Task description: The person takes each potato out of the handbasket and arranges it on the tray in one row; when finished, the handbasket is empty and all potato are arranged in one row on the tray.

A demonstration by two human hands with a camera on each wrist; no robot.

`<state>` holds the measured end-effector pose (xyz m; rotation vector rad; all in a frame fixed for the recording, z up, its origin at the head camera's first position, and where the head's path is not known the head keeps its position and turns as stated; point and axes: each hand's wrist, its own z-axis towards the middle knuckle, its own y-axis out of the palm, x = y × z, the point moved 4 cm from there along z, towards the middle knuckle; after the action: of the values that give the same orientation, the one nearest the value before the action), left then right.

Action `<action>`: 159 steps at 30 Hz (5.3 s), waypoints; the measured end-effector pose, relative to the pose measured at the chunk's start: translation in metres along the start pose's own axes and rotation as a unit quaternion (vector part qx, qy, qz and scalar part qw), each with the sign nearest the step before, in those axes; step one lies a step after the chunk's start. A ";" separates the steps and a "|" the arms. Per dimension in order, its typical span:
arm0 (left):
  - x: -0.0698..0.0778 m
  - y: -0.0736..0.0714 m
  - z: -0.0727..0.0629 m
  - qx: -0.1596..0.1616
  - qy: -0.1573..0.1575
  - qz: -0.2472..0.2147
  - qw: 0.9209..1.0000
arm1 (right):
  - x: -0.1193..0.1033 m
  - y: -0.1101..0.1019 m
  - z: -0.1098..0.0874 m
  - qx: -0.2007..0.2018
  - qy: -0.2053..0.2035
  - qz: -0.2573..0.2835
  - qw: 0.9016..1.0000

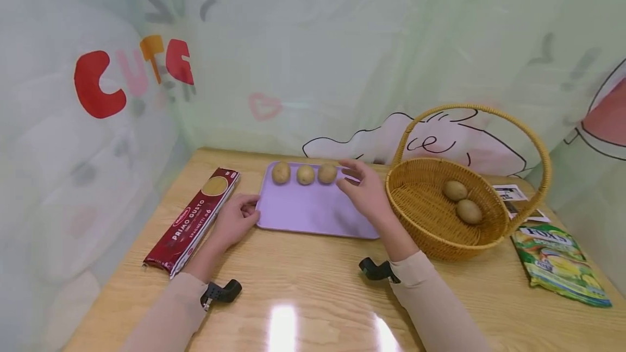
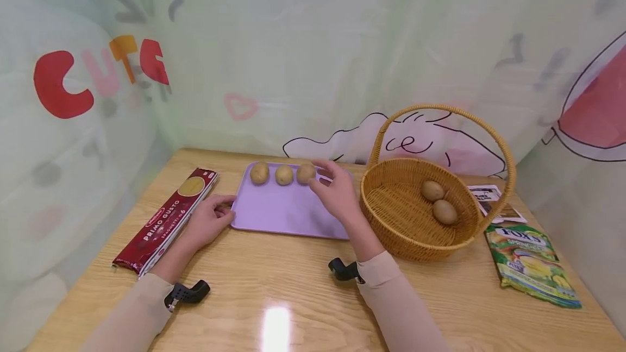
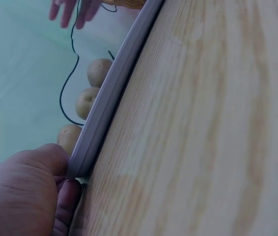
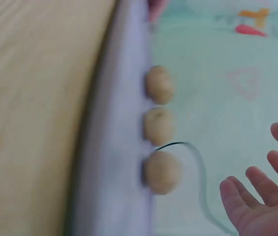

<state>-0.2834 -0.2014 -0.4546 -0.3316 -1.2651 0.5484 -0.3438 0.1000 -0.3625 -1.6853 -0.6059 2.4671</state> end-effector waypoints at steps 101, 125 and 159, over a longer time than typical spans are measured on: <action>0.000 -0.021 -0.012 0.006 -0.011 -0.001 1.000 | 0.080 -0.173 0.015 -0.124 0.244 -0.237 0.932; -0.002 -0.024 -0.014 0.006 -0.019 0.025 0.999 | 0.024 -0.174 0.023 -0.124 0.086 -0.325 0.934; 0.000 -0.025 -0.008 0.018 -0.017 0.025 0.999 | -0.014 -0.031 0.044 -0.118 0.065 -0.205 0.969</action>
<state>-0.2704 -0.2215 -0.4434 -0.3261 -1.2809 0.6204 -0.3831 0.1125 -0.3246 -1.5812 -1.1380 2.0442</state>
